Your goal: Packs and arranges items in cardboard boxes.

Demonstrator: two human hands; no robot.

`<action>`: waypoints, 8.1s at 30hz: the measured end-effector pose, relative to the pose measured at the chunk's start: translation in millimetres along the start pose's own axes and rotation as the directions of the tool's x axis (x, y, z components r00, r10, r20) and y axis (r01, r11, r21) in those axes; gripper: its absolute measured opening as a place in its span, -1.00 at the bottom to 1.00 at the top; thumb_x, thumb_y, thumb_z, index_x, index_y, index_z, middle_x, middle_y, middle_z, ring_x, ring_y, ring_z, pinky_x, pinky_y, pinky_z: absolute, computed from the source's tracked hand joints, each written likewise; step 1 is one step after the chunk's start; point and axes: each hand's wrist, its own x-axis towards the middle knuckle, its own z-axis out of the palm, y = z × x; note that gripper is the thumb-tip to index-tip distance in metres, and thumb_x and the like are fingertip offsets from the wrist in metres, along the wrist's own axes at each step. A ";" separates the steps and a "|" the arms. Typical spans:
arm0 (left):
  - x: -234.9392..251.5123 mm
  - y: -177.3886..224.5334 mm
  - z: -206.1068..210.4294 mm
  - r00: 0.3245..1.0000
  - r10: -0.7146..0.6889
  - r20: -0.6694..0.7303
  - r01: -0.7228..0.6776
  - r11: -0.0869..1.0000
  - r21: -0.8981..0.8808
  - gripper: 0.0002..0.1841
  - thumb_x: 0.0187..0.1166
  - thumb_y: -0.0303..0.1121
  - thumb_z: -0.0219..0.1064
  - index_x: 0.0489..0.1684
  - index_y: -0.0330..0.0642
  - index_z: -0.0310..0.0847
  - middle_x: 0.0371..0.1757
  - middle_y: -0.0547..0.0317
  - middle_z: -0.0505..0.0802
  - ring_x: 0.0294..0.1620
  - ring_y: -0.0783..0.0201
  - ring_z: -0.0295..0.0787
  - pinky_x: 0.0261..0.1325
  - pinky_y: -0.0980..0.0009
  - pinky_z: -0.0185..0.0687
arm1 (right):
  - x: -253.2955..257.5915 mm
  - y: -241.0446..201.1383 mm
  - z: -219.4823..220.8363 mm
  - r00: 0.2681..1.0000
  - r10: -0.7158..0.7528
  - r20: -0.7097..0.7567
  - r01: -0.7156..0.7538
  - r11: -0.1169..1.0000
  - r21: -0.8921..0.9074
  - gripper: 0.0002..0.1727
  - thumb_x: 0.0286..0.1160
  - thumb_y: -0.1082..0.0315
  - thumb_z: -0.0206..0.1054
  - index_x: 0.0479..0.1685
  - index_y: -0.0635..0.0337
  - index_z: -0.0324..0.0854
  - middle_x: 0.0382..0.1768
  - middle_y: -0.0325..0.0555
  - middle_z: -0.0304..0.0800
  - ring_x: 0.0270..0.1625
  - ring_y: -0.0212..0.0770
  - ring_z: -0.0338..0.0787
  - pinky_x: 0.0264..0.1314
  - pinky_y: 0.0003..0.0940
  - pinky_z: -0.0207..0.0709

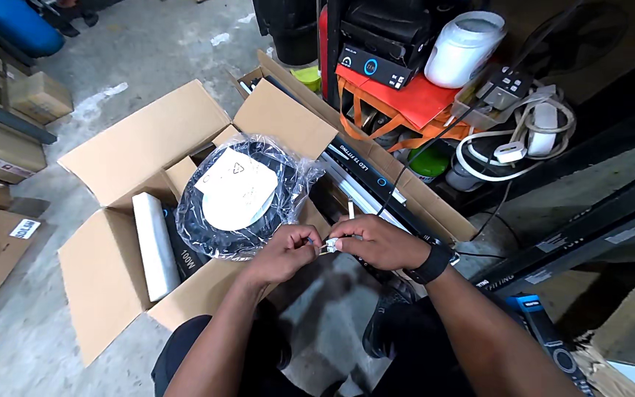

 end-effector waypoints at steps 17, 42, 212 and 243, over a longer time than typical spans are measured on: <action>-0.2 -1.2 -1.3 1.000 -0.002 0.018 0.003 1.000 -0.025 -0.90 0.49 -0.38 0.25 -0.38 -0.07 0.68 -0.60 0.58 0.58 -0.60 0.70 0.37 -0.52 0.68 0.27 | -0.6 -4.8 -0.6 0.997 0.063 0.040 -0.064 0.997 0.036 -0.67 0.69 0.17 0.14 -0.09 0.06 0.83 -0.18 -0.33 0.79 -0.14 -0.52 0.68 -0.06 -0.45 0.53; 0.4 -2.8 -2.4 1.000 0.002 0.026 -0.001 1.000 -0.026 -0.89 0.49 -0.38 0.25 -0.39 -0.06 0.68 -0.61 0.59 0.56 -0.61 0.71 0.36 -0.52 0.68 0.26 | -1.1 -6.0 -2.3 0.995 0.085 0.048 -0.087 0.996 0.035 -0.68 0.67 0.17 0.14 -0.10 0.05 0.84 -0.22 -0.35 0.75 -0.19 -0.55 0.64 -0.13 -0.51 0.49; 4.7 2.4 8.6 0.995 -0.050 -0.091 0.061 0.990 0.129 -0.89 0.53 -0.41 0.25 -0.28 -0.24 0.67 -0.57 0.41 0.59 -0.56 0.61 0.43 -0.44 0.61 0.37 | -6.6 4.6 -5.0 0.994 0.107 0.012 -0.107 0.993 0.039 -0.60 0.72 0.04 0.16 0.08 0.08 0.83 0.33 -0.17 0.79 0.38 -0.41 0.71 0.42 -0.38 0.57; 6.1 3.3 8.4 0.995 -0.059 -0.078 0.072 0.982 0.172 -0.86 0.57 -0.38 0.25 -0.28 -0.25 0.67 -0.57 0.36 0.59 -0.55 0.58 0.43 -0.44 0.59 0.36 | -5.8 6.4 -6.3 0.990 0.139 0.010 -0.139 0.990 0.005 -0.61 0.71 0.03 0.16 0.06 0.05 0.84 0.30 -0.21 0.81 0.41 -0.43 0.69 0.46 -0.39 0.54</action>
